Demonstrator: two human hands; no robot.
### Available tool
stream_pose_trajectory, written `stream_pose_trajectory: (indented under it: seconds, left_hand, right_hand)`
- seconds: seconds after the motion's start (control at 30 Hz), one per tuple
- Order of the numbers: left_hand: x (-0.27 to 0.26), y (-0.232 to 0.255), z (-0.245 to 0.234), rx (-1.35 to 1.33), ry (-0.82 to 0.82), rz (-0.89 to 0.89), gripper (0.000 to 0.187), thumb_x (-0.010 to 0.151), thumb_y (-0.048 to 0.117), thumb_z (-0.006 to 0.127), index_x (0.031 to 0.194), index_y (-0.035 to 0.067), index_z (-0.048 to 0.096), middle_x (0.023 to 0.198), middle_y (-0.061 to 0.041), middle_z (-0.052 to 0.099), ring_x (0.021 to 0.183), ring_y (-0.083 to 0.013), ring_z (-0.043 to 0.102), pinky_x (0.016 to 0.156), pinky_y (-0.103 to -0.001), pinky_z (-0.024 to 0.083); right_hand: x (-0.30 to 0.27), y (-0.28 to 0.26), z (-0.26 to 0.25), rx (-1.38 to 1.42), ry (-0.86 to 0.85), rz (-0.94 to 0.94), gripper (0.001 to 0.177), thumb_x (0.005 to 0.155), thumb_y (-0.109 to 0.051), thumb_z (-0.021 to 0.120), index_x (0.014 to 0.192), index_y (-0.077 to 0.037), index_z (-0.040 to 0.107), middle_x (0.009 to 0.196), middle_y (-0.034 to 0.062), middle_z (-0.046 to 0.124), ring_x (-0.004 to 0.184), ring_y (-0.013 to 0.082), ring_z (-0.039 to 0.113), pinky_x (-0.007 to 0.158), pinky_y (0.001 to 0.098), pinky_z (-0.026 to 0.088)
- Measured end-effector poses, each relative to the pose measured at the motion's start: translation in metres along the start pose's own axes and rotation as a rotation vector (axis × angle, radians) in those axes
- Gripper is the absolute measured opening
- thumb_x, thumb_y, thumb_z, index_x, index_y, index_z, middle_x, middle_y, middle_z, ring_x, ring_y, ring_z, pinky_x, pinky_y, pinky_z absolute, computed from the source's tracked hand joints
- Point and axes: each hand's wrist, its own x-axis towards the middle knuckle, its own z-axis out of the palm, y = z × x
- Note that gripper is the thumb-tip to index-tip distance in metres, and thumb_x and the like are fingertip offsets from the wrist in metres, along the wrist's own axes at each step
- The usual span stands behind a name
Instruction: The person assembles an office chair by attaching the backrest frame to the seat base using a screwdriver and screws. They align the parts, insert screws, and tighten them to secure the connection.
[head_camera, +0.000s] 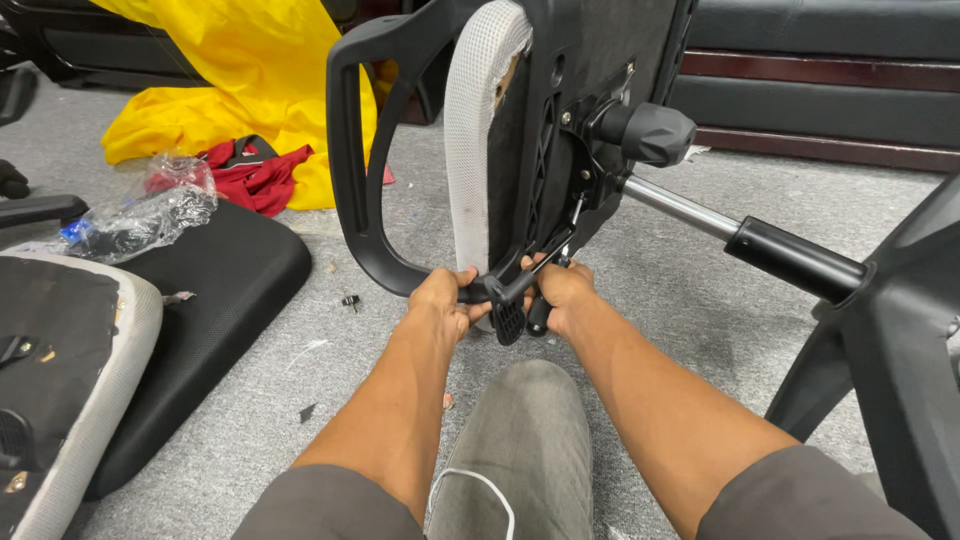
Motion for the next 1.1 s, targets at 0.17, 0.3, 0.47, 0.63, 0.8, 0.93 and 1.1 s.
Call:
stream_pose_trajectory:
  seconds: [0.17,0.3,0.47,0.63,0.8,0.93,1.1]
  left_hand:
    - [0.000,0.001,-0.005,-0.025,-0.023,0.007,0.023,0.094,0.003,0.061,0.110,-0.013,0.064,0.111,-0.026,0.065,0.089,-0.0349,0.075,0.067,-0.041,0.063]
    - [-0.010,-0.003,-0.004,-0.080,0.023,0.039,0.022,0.093,0.002,0.065,0.108,-0.013,0.061,0.108,-0.026,0.067,0.090,-0.0353,0.075,0.064,-0.040,0.063]
    - [-0.027,-0.018,0.003,-0.109,0.137,0.123,0.028,0.089,0.005,0.072,0.108,-0.013,0.063,0.100,-0.022,0.071,0.074,-0.0262,0.073,0.047,-0.029,0.059]
    - [-0.035,-0.023,0.004,-0.097,0.161,0.145,0.032,0.088,0.004,0.075,0.109,-0.014,0.059,0.096,-0.023,0.071,0.062,-0.0226,0.071,0.036,-0.025,0.047]
    - [-0.041,-0.021,0.003,-0.018,0.118,0.157,0.036,0.086,0.007,0.074,0.110,-0.018,0.065,0.095,-0.025,0.075,0.063,-0.0217,0.067,0.034,-0.023,0.043]
    - [-0.049,-0.009,-0.002,-0.044,0.134,0.133,0.035,0.089,-0.001,0.069,0.114,-0.020,0.054,0.108,-0.029,0.067,0.080,-0.0306,0.076,0.053,-0.030,0.059]
    - [-0.049,-0.002,-0.004,-0.055,0.086,0.144,0.029,0.090,-0.002,0.065,0.111,-0.021,0.057,0.111,-0.031,0.065,0.082,-0.0335,0.077,0.057,-0.033,0.061]
  right_hand:
    - [0.000,-0.002,0.006,-0.076,0.032,0.001,0.015,0.090,-0.008,0.076,0.100,-0.008,0.066,0.076,0.0076,0.069,0.054,0.0146,0.057,0.044,0.0305,0.045]
    - [0.001,0.000,0.008,-0.101,0.062,-0.001,0.013,0.090,-0.009,0.078,0.095,-0.007,0.067,0.074,0.0081,0.068,0.054,0.0148,0.058,0.044,0.0308,0.045]
    - [0.007,0.000,0.004,-0.090,0.031,0.010,0.010,0.093,-0.014,0.074,0.090,-0.006,0.070,0.073,0.0063,0.068,0.053,0.0133,0.056,0.043,0.0303,0.043]
    - [0.007,-0.002,0.001,-0.095,0.023,0.038,0.011,0.094,-0.016,0.072,0.091,-0.006,0.070,0.077,0.0054,0.068,0.055,0.0131,0.055,0.044,0.0299,0.045]
    - [0.003,-0.009,-0.006,-0.114,-0.020,0.069,0.012,0.096,-0.008,0.064,0.096,-0.006,0.076,0.080,0.0044,0.072,0.055,0.0078,0.054,0.043,0.0244,0.046]
    - [-0.003,-0.009,0.006,-0.036,-0.038,0.097,0.009,0.097,-0.007,0.068,0.100,-0.003,0.075,0.077,0.0062,0.070,0.052,0.0067,0.054,0.041,0.0222,0.043]
    - [-0.001,-0.008,0.009,0.014,-0.009,0.101,0.011,0.098,-0.005,0.065,0.104,0.001,0.072,0.077,0.0101,0.071,0.056,0.0113,0.063,0.042,0.0246,0.050]
